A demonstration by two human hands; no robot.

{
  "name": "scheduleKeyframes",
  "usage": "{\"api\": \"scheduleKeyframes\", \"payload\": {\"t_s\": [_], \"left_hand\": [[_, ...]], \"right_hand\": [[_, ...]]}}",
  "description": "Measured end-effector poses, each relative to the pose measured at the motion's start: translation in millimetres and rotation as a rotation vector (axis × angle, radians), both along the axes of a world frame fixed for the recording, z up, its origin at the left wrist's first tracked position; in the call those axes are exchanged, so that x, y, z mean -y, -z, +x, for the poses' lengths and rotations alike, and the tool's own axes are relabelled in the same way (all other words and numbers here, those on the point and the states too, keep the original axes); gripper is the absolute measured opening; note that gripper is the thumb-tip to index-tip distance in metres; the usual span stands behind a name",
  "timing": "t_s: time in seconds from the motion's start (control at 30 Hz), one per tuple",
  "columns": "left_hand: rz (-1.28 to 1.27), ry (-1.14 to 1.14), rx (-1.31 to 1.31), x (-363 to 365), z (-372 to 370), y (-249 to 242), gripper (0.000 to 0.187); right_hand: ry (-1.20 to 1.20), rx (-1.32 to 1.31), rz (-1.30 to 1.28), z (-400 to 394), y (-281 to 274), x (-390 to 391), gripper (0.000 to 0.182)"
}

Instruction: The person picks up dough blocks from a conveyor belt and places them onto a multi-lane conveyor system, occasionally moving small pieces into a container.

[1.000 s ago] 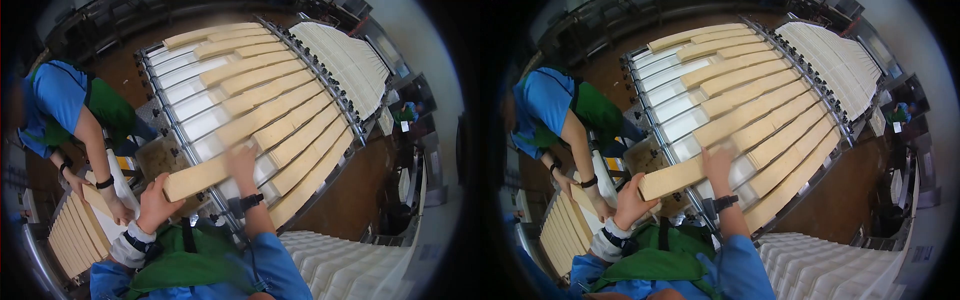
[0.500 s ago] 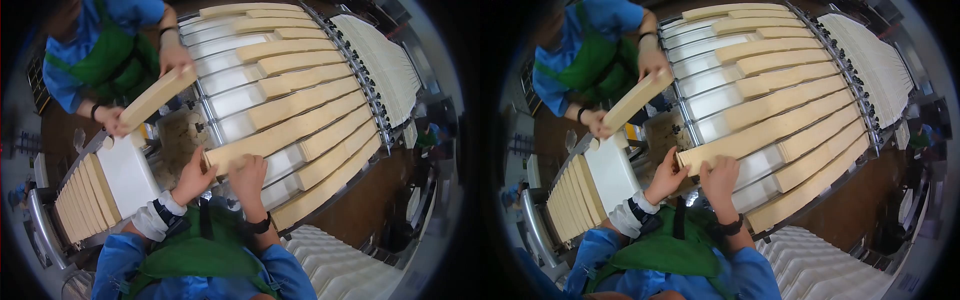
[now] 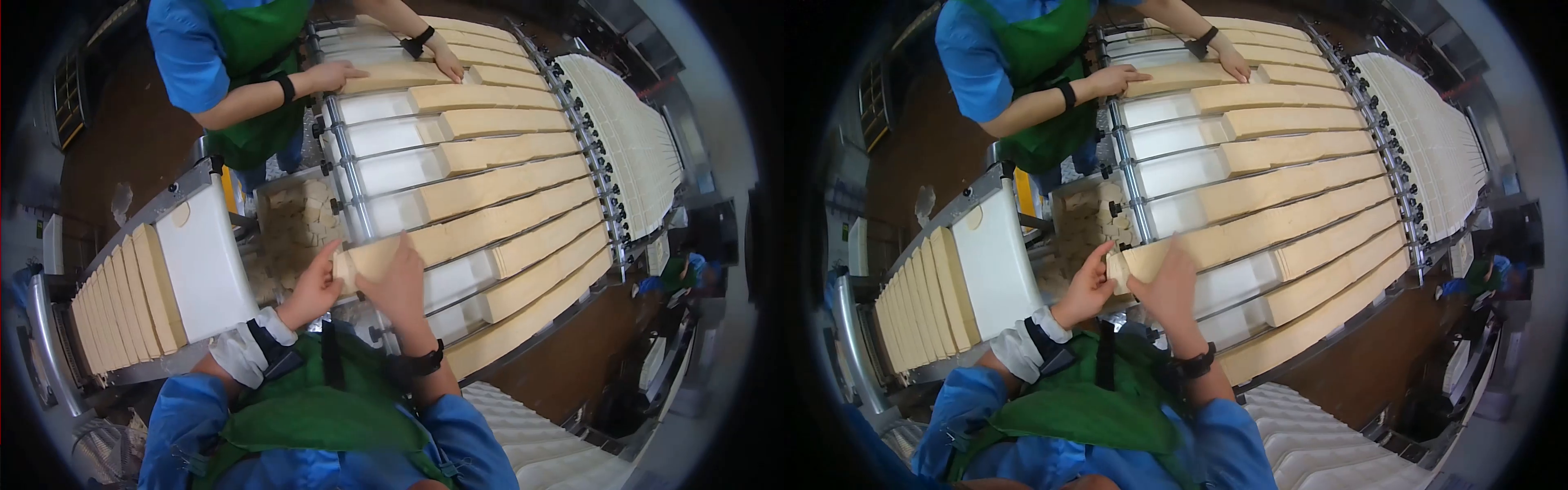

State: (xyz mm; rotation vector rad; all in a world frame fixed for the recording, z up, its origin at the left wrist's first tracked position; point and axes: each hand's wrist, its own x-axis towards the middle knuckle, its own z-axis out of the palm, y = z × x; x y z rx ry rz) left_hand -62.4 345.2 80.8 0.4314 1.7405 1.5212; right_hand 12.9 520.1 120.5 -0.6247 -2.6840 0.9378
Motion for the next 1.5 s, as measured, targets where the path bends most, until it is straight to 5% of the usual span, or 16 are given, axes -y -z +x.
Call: {"api": "scheduleKeyframes", "payload": {"t_s": [0.1, 0.23, 0.37, 0.47, 0.77, 0.93, 1.0, 1.07, 1.17, 1.2, 1.3, 1.37, 1.5], "left_hand": [[0.335, -0.099, 0.146, 5, -2, -7, 0.073], [0.386, -0.301, 0.049, 28, -19, -31, 0.069], [0.100, -0.483, -0.229, 57, -25, -21, 0.070], [0.046, -0.458, -0.283, 74, -19, -19, 0.067], [-0.006, -0.567, -0.292, 107, -4, -12, 0.057], [-0.075, -0.733, -0.298, 161, 4, -3, 0.056], [-0.106, -0.853, -0.322, 189, 11, 9, 0.055], [-0.176, -0.984, -0.308, 219, 25, 26, 0.055], [-0.341, -1.165, -0.065, 259, 52, 47, 0.060], [-0.384, -1.237, -0.077, 271, 61, 62, 0.061], [-0.473, -1.386, -0.113, 290, 79, 86, 0.072], [-0.297, -1.438, -0.001, 300, 86, 102, 0.076], [-0.163, -1.274, 0.337, 329, 75, 57, 0.091]], "right_hand": [[0.007, 0.056, -0.314, 1, 23, -34, 0.098], [0.032, -0.197, -1.021, -18, 2, -67, 0.094], [0.052, -0.240, -0.099, -64, 34, -87, 0.100], [0.081, 0.083, 0.028, -81, 22, -73, 0.104], [0.244, 0.440, 0.556, -103, 50, -46, 0.110], [0.469, 0.628, 0.525, -113, 56, -60, 0.115], [0.393, 0.587, 0.528, -121, 24, -42, 0.116], [0.329, 0.251, 0.588, -136, 5, 0, 0.100], [-0.214, -0.314, 0.362, -162, 21, 71, 0.083], [-0.401, -0.357, 0.297, -169, 20, 114, 0.069], [-0.808, -0.262, 0.030, -192, 34, 239, 0.067], [-1.013, -0.214, 0.054, -218, 64, 303, 0.060], [-1.059, -0.139, 0.161, -269, 96, 404, 0.066]]}}
